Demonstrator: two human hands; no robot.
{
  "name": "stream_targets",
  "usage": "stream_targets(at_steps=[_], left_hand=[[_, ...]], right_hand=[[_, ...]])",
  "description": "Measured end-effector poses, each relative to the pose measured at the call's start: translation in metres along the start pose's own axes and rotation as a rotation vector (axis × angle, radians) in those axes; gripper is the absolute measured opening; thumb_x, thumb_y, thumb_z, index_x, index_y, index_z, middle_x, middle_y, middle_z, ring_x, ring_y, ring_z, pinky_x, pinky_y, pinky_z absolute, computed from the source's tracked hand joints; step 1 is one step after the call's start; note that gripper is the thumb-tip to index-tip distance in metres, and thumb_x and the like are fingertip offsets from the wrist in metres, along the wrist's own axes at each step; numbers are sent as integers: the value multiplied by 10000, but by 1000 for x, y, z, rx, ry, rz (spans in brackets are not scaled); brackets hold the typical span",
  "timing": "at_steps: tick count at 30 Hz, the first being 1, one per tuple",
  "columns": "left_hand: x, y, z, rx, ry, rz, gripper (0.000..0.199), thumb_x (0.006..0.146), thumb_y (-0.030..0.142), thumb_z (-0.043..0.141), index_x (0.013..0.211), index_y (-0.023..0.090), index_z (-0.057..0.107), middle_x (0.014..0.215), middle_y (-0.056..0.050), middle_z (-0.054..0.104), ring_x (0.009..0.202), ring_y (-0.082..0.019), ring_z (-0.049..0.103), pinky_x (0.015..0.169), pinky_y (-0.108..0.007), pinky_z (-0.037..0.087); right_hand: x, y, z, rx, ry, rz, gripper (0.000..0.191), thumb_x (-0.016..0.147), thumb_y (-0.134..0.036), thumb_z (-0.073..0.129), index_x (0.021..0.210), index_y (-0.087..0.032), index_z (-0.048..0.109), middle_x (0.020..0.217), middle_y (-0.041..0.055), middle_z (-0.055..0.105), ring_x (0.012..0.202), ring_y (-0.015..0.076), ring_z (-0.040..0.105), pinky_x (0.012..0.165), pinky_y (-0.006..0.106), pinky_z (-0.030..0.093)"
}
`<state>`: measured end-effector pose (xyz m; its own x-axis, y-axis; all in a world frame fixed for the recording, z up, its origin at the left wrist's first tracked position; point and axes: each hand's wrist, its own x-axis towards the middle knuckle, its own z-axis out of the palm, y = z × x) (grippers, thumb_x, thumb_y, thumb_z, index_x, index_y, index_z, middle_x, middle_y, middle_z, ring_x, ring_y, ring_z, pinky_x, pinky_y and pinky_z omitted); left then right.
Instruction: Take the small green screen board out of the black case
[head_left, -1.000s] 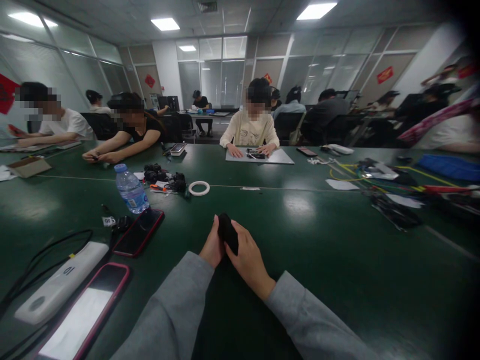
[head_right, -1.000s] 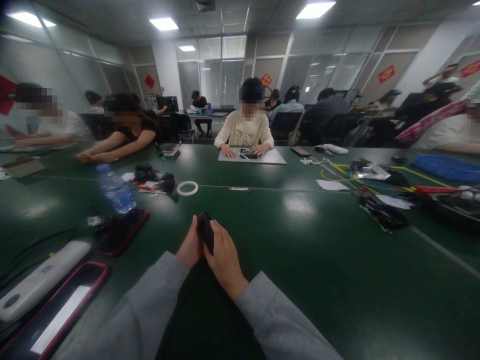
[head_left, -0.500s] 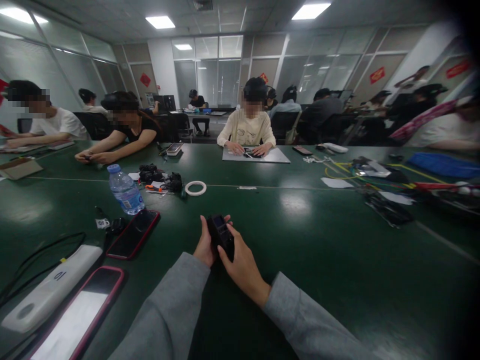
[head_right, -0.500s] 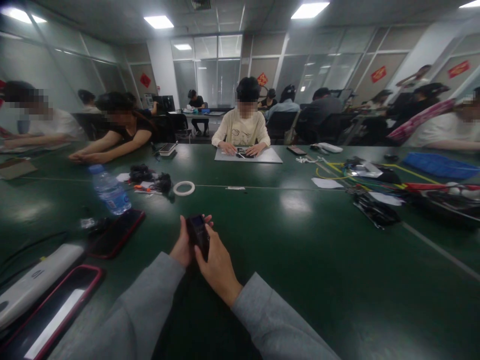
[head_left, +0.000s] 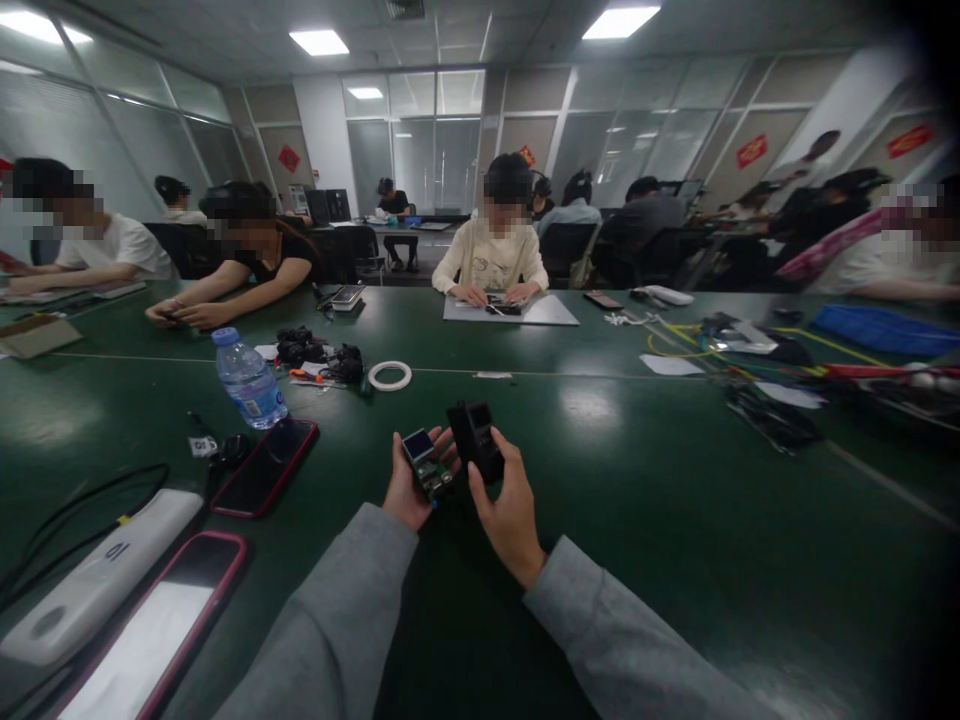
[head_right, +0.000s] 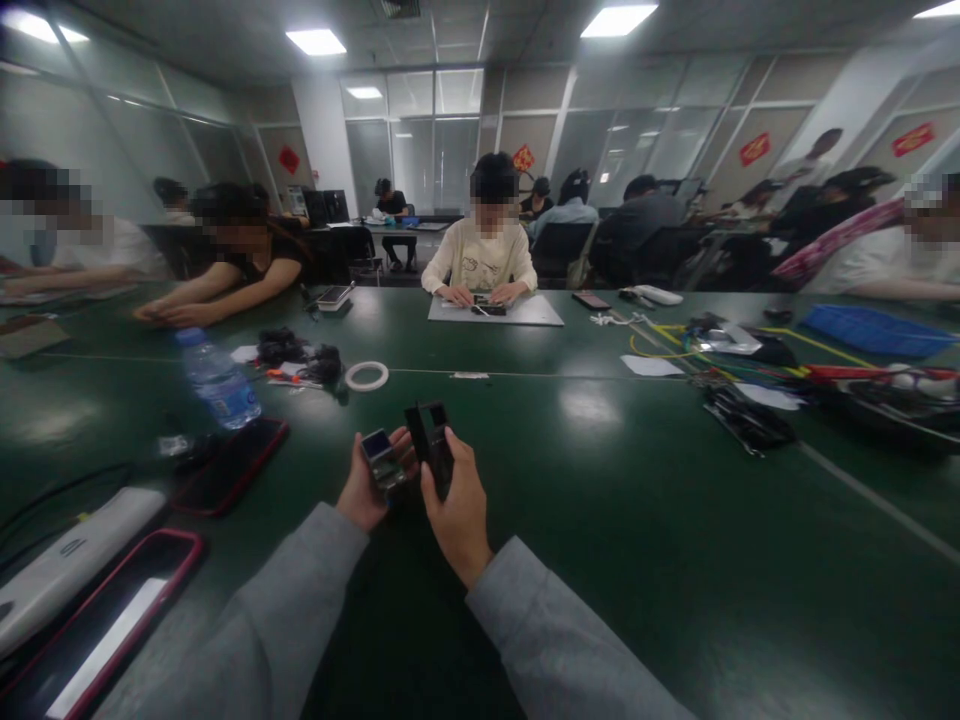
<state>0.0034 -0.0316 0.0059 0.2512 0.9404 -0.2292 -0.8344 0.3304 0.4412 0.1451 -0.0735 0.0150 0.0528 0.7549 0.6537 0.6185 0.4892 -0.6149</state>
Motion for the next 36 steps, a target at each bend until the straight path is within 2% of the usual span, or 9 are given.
stream_targets(at_steps=[5,10,21,26,31,36], left_hand=[[-3,1,2,14,-37,-82,602,794,636,410,1088,148,603,1011,-94,660,955,-231,614,839,-352,484],[-5,1,6,10,-42,-107,586,804,628,399,1087,153,595,1000,-101,662,954,-229,617,829,-358,487],[-5,2,7,34,1,-78,598,818,616,381,1110,140,598,1015,-105,663,965,-229,614,841,-358,476],[-5,1,4,32,-2,-61,592,812,614,398,1077,129,609,1009,-104,667,955,-225,618,837,-343,477],[-5,1,6,30,10,-72,602,821,603,393,1139,126,576,1029,-109,665,987,-226,610,815,-323,481],[-7,2,11,42,-28,-60,637,835,598,367,1214,112,527,1085,-123,650,1052,-226,585,898,-339,451]], right_hand=[[2,3,4,-48,-109,2,466,904,-285,448,1348,-190,342,1278,74,421,1184,187,419,1007,369,396],[2,1,3,-102,-158,26,467,902,-253,426,1361,-217,345,1294,72,405,1180,208,423,983,396,416],[2,2,2,-139,-172,47,497,874,-235,484,1352,-249,347,1292,36,415,1171,192,430,984,370,419],[0,5,4,-115,-181,69,557,842,-209,510,1366,-245,323,1275,50,420,1136,205,456,953,386,443],[0,12,7,-83,-177,122,628,788,-207,581,1358,-225,320,1244,76,412,1101,227,471,926,415,460],[0,17,10,-58,-163,115,653,774,-237,611,1356,-196,317,1256,105,361,1126,237,445,956,423,441]])
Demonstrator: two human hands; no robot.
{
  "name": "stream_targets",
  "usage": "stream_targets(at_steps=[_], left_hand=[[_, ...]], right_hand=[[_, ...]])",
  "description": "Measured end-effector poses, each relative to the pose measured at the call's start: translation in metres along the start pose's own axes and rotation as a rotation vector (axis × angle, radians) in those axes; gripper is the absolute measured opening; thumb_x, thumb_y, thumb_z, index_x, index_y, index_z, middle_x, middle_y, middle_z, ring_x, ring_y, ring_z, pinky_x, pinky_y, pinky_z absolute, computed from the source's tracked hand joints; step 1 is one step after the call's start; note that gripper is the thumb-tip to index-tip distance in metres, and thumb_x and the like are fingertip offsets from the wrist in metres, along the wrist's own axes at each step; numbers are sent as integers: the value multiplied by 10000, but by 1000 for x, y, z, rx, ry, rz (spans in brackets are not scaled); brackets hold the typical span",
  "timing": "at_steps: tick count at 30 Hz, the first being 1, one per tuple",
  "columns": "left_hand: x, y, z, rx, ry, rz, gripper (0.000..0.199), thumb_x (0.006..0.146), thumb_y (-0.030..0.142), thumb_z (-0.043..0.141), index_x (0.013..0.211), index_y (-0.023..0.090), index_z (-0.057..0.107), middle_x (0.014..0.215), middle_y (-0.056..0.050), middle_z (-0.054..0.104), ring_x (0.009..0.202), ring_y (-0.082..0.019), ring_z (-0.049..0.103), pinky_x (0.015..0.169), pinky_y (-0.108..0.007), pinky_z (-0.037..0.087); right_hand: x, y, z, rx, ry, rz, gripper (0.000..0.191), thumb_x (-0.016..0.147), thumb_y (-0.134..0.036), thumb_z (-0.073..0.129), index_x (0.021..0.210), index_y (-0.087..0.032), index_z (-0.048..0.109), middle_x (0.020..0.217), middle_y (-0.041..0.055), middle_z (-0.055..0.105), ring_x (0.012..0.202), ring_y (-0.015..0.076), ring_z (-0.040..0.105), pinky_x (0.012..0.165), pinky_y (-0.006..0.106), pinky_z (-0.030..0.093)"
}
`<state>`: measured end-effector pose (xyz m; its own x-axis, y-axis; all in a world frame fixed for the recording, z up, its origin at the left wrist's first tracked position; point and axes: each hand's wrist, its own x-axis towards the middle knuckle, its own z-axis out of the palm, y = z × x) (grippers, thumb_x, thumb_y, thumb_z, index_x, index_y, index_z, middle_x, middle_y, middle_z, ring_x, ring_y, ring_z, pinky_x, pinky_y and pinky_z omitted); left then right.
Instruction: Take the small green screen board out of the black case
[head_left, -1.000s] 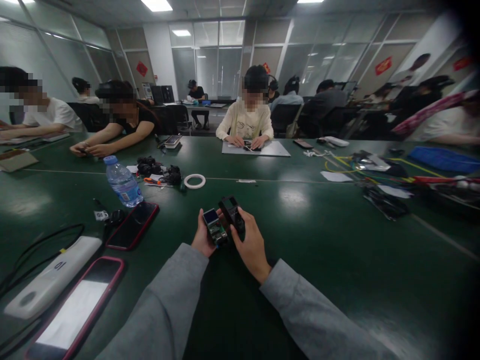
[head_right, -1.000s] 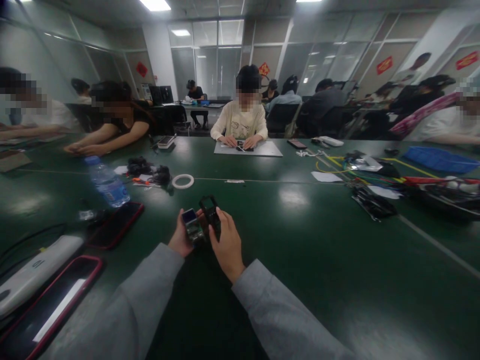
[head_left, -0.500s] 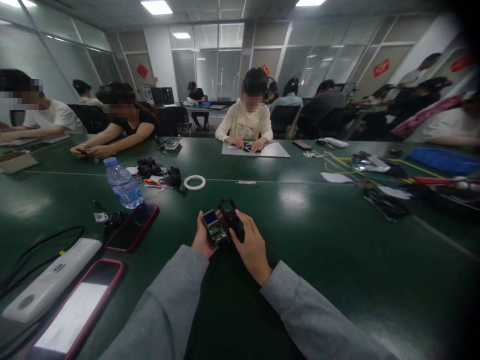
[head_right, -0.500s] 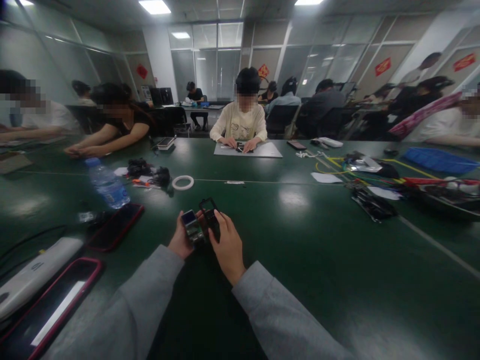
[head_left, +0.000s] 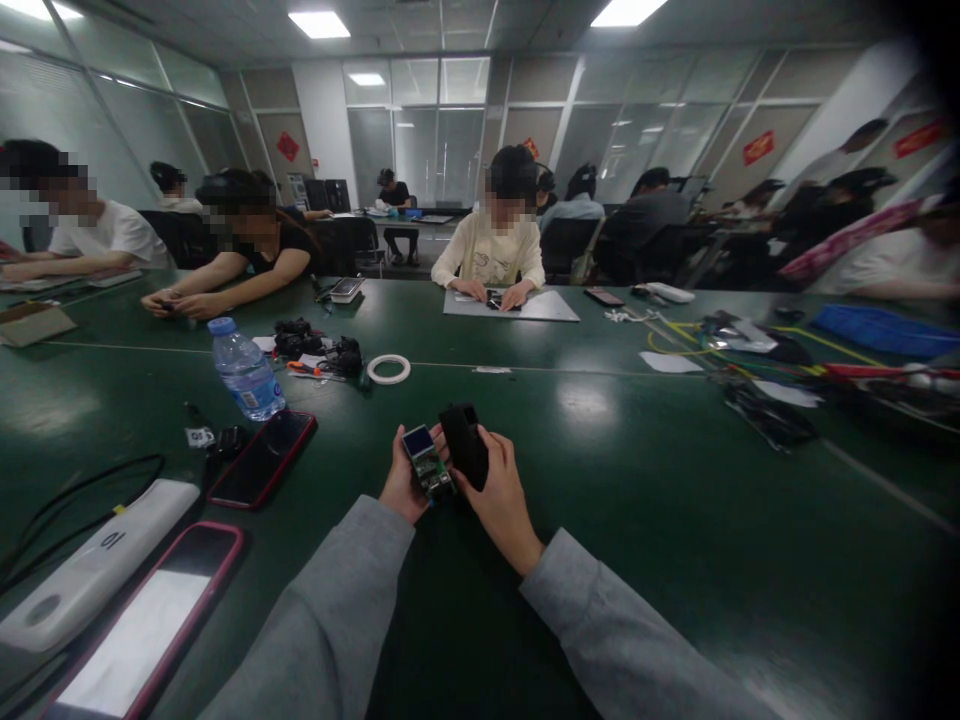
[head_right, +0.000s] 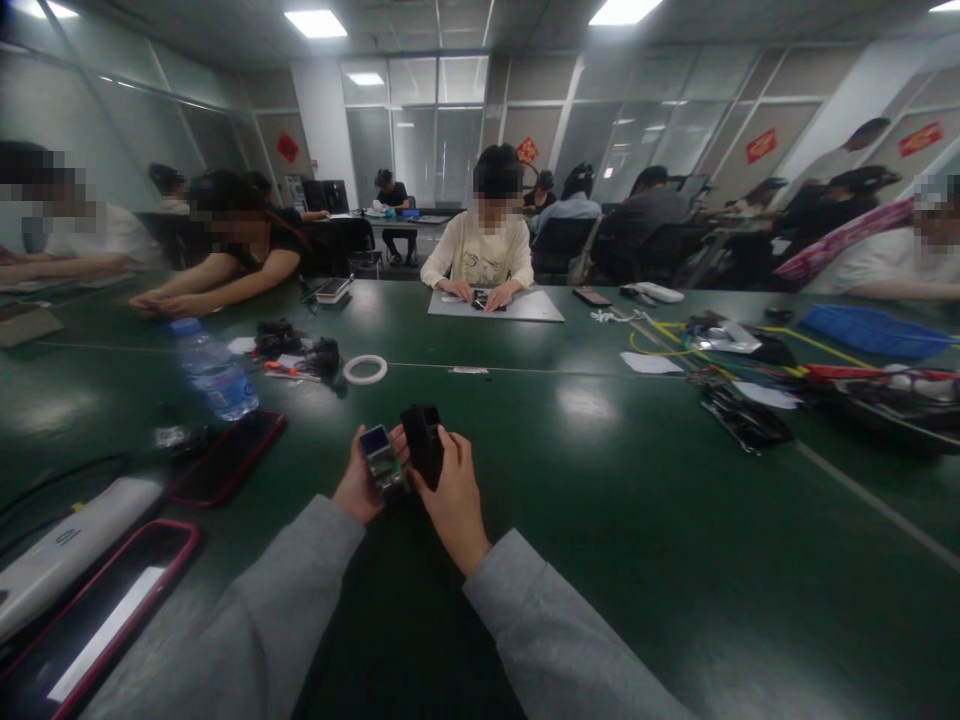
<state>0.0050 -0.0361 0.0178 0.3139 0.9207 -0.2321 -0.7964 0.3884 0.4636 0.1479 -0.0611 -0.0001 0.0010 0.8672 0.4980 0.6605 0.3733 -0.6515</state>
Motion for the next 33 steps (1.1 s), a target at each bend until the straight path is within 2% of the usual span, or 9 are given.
stream_targets(at_steps=[5,9,12,18,23,25,27,30,33], left_hand=[[2,-1,-3,22,16,-9,641,825,597,394,1226,114,523,1109,-129,642,1083,-229,571,944,-357,428],[4,-2,-6,49,34,-14,640,812,605,412,1198,112,545,1163,-141,616,1115,-240,553,963,-364,415],[4,-1,-5,45,-10,0,668,816,616,387,1199,89,539,1213,-164,581,1140,-252,535,978,-367,402],[3,0,-6,22,-34,36,663,821,627,359,1198,110,535,1243,-167,560,1132,-264,540,975,-388,406],[3,1,-7,1,-32,52,660,821,630,356,1175,106,546,1274,-163,535,1157,-267,518,972,-392,411],[2,1,-8,-8,-38,55,657,822,630,352,1166,107,551,1284,-158,527,1168,-269,508,973,-397,410],[2,1,-9,-17,-48,61,651,824,628,351,1159,109,555,1295,-153,519,1178,-270,498,976,-404,407],[2,1,-10,-27,-53,64,636,826,619,361,1153,111,560,1303,-148,512,1185,-271,490,975,-408,407],[1,2,-9,-38,-21,45,622,821,613,384,1143,115,569,1244,-143,557,1124,-255,536,938,-387,434]], right_hand=[[1,4,2,26,30,-17,640,755,-290,643,1321,-157,377,1212,118,369,1139,236,423,989,413,411],[6,7,-2,86,59,69,439,809,-322,580,1206,-148,511,1098,92,452,1031,195,485,923,364,444],[10,12,-6,123,90,143,363,859,-388,522,1129,-154,583,1022,81,501,941,177,520,850,338,463],[18,35,-12,54,113,192,447,864,-529,477,1010,-142,647,931,89,544,848,184,528,779,335,454],[23,48,-15,-81,134,163,513,901,-553,366,937,-133,658,901,109,561,873,217,495,833,397,400],[22,48,-16,-74,127,168,524,911,-557,338,961,-134,643,928,110,557,888,217,491,840,404,398],[19,45,-16,-49,114,159,527,893,-575,381,1079,-129,591,980,111,543,919,216,492,840,397,414],[14,42,-18,-54,24,47,623,814,-573,535,1240,-124,471,1078,123,511,994,228,491,858,391,433],[17,53,-28,-105,-22,-52,569,828,-504,539,1250,-132,454,1115,121,513,1018,228,501,884,389,431]])
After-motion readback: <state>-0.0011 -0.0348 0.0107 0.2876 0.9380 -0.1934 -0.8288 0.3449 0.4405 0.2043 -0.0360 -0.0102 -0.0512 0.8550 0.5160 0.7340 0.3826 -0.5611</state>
